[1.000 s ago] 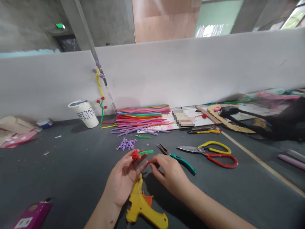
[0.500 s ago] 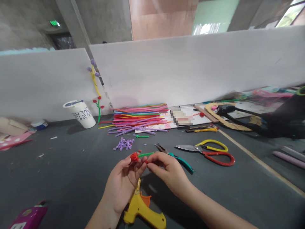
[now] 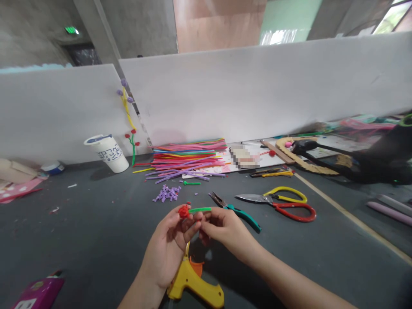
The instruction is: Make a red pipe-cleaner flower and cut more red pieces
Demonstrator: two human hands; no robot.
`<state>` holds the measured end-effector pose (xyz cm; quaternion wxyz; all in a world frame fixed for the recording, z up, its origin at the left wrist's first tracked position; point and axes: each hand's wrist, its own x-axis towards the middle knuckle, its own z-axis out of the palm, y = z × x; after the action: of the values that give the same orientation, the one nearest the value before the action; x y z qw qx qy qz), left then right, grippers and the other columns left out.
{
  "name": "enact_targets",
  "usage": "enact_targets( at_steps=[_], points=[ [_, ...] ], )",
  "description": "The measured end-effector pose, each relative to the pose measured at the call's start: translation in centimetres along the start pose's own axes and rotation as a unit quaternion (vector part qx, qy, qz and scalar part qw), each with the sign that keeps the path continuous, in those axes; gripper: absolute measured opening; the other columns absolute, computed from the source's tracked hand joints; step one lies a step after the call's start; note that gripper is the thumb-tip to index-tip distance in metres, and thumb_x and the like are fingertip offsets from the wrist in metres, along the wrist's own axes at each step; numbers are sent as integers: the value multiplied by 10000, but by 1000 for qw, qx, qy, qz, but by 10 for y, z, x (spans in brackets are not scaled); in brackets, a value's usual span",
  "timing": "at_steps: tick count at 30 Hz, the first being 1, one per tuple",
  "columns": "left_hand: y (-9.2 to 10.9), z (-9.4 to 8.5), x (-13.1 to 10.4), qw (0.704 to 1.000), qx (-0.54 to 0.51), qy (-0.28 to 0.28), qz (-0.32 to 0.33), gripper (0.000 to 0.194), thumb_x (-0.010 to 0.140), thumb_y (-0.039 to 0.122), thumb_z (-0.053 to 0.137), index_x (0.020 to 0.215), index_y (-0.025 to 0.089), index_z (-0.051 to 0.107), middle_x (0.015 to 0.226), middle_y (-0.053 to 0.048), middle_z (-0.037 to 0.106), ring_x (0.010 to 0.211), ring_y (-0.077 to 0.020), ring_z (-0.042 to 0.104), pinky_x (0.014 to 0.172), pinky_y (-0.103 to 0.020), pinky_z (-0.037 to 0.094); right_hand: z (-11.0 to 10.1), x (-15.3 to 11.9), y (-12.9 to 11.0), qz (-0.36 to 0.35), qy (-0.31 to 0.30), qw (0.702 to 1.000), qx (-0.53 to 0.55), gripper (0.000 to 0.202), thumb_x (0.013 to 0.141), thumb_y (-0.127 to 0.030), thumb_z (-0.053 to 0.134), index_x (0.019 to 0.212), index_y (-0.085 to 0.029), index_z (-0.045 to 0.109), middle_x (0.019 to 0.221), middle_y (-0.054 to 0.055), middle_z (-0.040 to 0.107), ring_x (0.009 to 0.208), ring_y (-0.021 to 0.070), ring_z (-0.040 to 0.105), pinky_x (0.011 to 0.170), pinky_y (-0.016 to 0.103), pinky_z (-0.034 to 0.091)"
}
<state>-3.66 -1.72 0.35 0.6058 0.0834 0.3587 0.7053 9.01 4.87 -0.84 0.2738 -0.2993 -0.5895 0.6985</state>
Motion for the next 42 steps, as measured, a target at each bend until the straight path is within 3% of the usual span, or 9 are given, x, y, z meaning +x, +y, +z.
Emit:
enact_targets(
  at_steps=[7,12,16,24,28,30,31,36,42],
  points=[
    [3,-1,1,1000,-25,0,-17,277,749,22,440,775,68,712,698,-129,731,698,-179,696,712,-272,572,-4,-1,-4,29,-8,995,95,221,659,-342,648,668,-155,530,543,-23,572,454,86,504,491,228,423],
    [8,-1,1,999,-26,22,-16,311,777,47,408,686,67,705,645,-141,720,673,-182,699,659,-255,577,-7,-2,-3,26,-7,997,75,201,673,-324,627,644,-165,508,519,-32,561,441,79,492,478,216,417],
    [6,-2,2,1000,-15,6,-27,295,772,33,414,754,76,705,691,-132,724,772,-217,697,589,-252,583,-7,-2,-1,21,-41,998,51,249,704,-381,618,659,-157,518,531,-36,540,443,73,478,463,207,407],
    [4,1,-2,999,-18,5,-27,276,744,29,438,757,64,711,662,-131,721,672,-195,699,671,-273,581,-4,-4,-5,25,-27,999,36,223,696,-370,605,688,-162,526,549,-38,536,468,83,482,483,220,420],
    [8,2,-2,999,-18,27,-16,283,736,35,433,729,55,715,651,-145,719,671,-199,701,668,-260,578,-7,-2,-2,13,4,997,-77,153,728,-280,545,624,-175,506,510,-43,507,468,90,456,480,220,372],
    [10,2,-1,999,-17,32,-11,279,736,45,438,712,54,716,656,-154,720,678,-202,701,667,-259,577,-9,-1,-1,-36,47,989,-136,33,691,-182,552,717,-171,569,621,-26,551,568,104,488,535,221,377],
    [10,2,-1,999,-18,30,-10,278,734,44,439,708,54,716,656,-156,721,674,-201,701,666,-260,577,-9,-1,-2,-60,60,986,-142,114,678,-158,556,784,-174,593,694,-17,564,629,113,499,570,224,382],
    [7,3,-1,1000,-24,13,-12,280,699,11,444,716,50,721,639,-148,722,650,-193,700,665,-257,578,-5,-4,-9,-20,19,999,-40,145,717,-297,594,729,-155,614,704,-10,523,671,120,463,630,244,359],
    [6,2,-2,999,-31,25,-6,286,691,12,438,678,56,720,616,-137,721,620,-191,698,636,-256,584,-2,-6,-7,9,2,1000,29,182,692,-324,624,693,-148,576,647,-28,508,613,105,440,623,244,340]
  ],
)
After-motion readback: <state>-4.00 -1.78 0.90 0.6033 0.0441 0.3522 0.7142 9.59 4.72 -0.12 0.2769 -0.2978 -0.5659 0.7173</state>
